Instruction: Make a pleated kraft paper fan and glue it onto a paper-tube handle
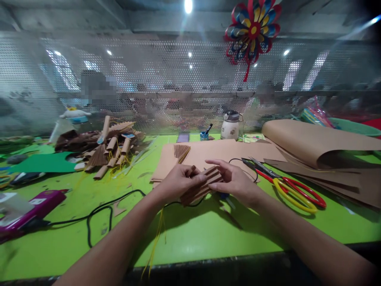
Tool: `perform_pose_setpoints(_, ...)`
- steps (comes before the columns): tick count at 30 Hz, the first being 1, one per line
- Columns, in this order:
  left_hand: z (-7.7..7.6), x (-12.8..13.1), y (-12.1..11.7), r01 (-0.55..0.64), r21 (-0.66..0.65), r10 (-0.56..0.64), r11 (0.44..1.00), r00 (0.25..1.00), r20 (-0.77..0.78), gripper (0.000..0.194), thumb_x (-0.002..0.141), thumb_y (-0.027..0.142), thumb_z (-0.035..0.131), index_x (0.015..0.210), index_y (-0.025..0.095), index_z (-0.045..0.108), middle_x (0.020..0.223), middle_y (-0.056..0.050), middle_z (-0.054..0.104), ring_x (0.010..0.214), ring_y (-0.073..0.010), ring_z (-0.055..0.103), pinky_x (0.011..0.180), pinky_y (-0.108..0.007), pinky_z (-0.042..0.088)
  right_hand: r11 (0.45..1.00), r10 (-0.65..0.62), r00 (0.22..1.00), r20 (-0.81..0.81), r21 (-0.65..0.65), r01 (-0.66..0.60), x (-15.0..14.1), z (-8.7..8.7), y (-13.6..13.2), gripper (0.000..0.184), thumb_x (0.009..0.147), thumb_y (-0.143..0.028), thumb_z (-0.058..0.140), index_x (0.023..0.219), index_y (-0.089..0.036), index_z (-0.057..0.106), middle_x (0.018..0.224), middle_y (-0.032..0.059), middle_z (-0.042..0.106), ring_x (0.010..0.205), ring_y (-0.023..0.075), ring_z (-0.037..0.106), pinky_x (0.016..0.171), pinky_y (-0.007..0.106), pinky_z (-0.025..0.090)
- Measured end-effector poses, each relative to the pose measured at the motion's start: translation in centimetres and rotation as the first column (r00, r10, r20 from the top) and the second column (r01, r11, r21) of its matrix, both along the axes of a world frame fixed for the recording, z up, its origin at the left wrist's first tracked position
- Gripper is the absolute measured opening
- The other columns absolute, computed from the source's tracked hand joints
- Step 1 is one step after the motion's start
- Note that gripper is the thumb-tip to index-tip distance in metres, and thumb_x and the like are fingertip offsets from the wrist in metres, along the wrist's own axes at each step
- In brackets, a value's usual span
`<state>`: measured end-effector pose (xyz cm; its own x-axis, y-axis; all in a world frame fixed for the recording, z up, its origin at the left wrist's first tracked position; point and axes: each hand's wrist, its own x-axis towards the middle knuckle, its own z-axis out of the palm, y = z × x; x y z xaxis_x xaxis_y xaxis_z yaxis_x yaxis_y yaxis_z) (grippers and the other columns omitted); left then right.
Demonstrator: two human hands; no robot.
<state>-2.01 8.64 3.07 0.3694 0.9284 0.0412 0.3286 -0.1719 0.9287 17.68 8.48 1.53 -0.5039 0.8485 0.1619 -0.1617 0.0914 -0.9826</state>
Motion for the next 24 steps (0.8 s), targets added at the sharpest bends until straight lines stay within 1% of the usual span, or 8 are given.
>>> perform_pose_setpoints(3, 0.0, 0.0, 0.0, -0.123, -0.009, 0.123, 0.992, 0.988, 0.097, 0.032, 0.068, 0.044, 0.069, 0.068, 0.013, 0.063, 0.056, 0.001, 0.057, 0.049, -0.0094, 0.045, 0.049, -0.021, 0.032, 0.999, 0.014, 1.000, -0.027, -0.031, -0.015, -0.1, -0.1, -0.1, 0.070, 0.066, -0.014, 0.074, 0.129, -0.020, 0.046, 0.097, 0.0050, 0.065, 0.088, 0.0173, 0.062, 0.076, 0.031, 0.049)
perform_pose_setpoints(5, 0.0, 0.1, 0.0, -0.168, -0.003, 0.166, 0.986, 0.977, 0.132, 0.032, 0.067, 0.043, 0.071, 0.064, 0.013, 0.061, 0.053, 0.003, 0.054, 0.048, -0.0082, 0.043, 0.049, -0.021, 0.031, 1.000, 0.012, 1.000, -0.028, -0.026, -0.013, -0.1, -0.2, -0.1, 0.067, 0.066, -0.013, 0.074, 0.126, -0.020, 0.048, 0.100, 0.0051, 0.064, 0.090, 0.0176, 0.061, 0.078, 0.030, 0.049)
perform_pose_setpoints(11, -0.3, -0.1, 0.1, -0.181, -0.095, 0.200, 0.979, 0.945, 0.258, 0.031, 0.066, 0.040, 0.073, 0.063, 0.014, 0.056, 0.056, 0.003, 0.054, 0.050, -0.0083, 0.044, 0.051, -0.021, 0.032, 1.000, 0.019, 0.998, -0.052, -0.015, -0.020, 0.0, -0.2, 0.1, 0.050, 0.065, -0.012, 0.075, 0.113, -0.020, 0.061, 0.105, 0.0045, 0.066, 0.098, 0.0173, 0.060, 0.088, 0.031, 0.047)
perform_pose_setpoints(16, -0.7, -0.2, 0.3, -0.187, -0.122, 0.215, 0.975, 0.935, 0.280, 0.032, 0.068, 0.042, 0.071, 0.063, 0.015, 0.055, 0.056, 0.002, 0.054, 0.051, -0.0092, 0.045, 0.050, -0.021, 0.033, 0.997, -0.053, 0.998, -0.029, -0.056, 0.052, 0.0, -0.2, 0.1, 0.051, 0.063, -0.015, 0.077, 0.112, -0.019, 0.061, 0.093, 0.0039, 0.067, 0.079, 0.0151, 0.062, 0.072, 0.028, 0.050)
perform_pose_setpoints(18, -0.8, 0.0, 0.3, -0.194, -0.090, 0.212, 0.977, 0.933, 0.291, 0.033, 0.068, 0.043, 0.070, 0.062, 0.015, 0.055, 0.057, 0.002, 0.055, 0.053, -0.0100, 0.046, 0.052, -0.022, 0.034, 0.995, -0.063, 0.997, -0.042, -0.076, 0.059, -0.1, -0.4, 0.1, 0.052, 0.063, -0.017, 0.077, 0.112, -0.019, 0.061, 0.088, 0.0025, 0.067, 0.071, 0.0126, 0.060, 0.065, 0.026, 0.049)
perform_pose_setpoints(20, -0.8, 0.3, 0.2, -0.216, -0.048, 0.221, 0.975, 0.932, 0.286, 0.033, 0.069, 0.045, 0.069, 0.063, 0.015, 0.055, 0.058, 0.002, 0.055, 0.054, -0.0104, 0.046, 0.052, -0.022, 0.035, 0.995, -0.058, 0.996, -0.070, -0.083, 0.052, -0.3, -0.6, 0.1, 0.045, 0.065, -0.019, 0.077, 0.107, -0.018, 0.063, 0.082, 0.0010, 0.065, 0.067, 0.0108, 0.058, 0.063, 0.024, 0.047)
perform_pose_setpoints(22, -0.7, 0.6, 0.1, -0.267, -0.001, 0.258, 0.964, 0.928, 0.269, 0.034, 0.069, 0.047, 0.068, 0.063, 0.015, 0.056, 0.059, 0.002, 0.055, 0.054, -0.0105, 0.045, 0.052, -0.022, 0.035, 0.994, -0.064, 0.994, -0.091, -0.095, 0.055, -0.5, -0.6, 0.0, 0.040, 0.065, -0.020, 0.076, 0.103, -0.016, 0.064, 0.078, 0.0002, 0.064, 0.064, 0.0099, 0.056, 0.060, 0.022, 0.045)
perform_pose_setpoints(24, -0.5, 0.8, 0.0, -0.323, 0.046, 0.301, 0.945, 0.918, 0.259, 0.036, 0.069, 0.049, 0.067, 0.062, 0.015, 0.056, 0.058, 0.002, 0.054, 0.054, -0.0102, 0.044, 0.051, -0.022, 0.035, 0.991, -0.077, 0.992, -0.104, -0.119, 0.065, -0.6, -0.6, -0.1, 0.041, 0.064, -0.020, 0.076, 0.103, -0.016, 0.063, 0.078, 0.0002, 0.065, 0.064, 0.0099, 0.056, 0.058, 0.022, 0.044)
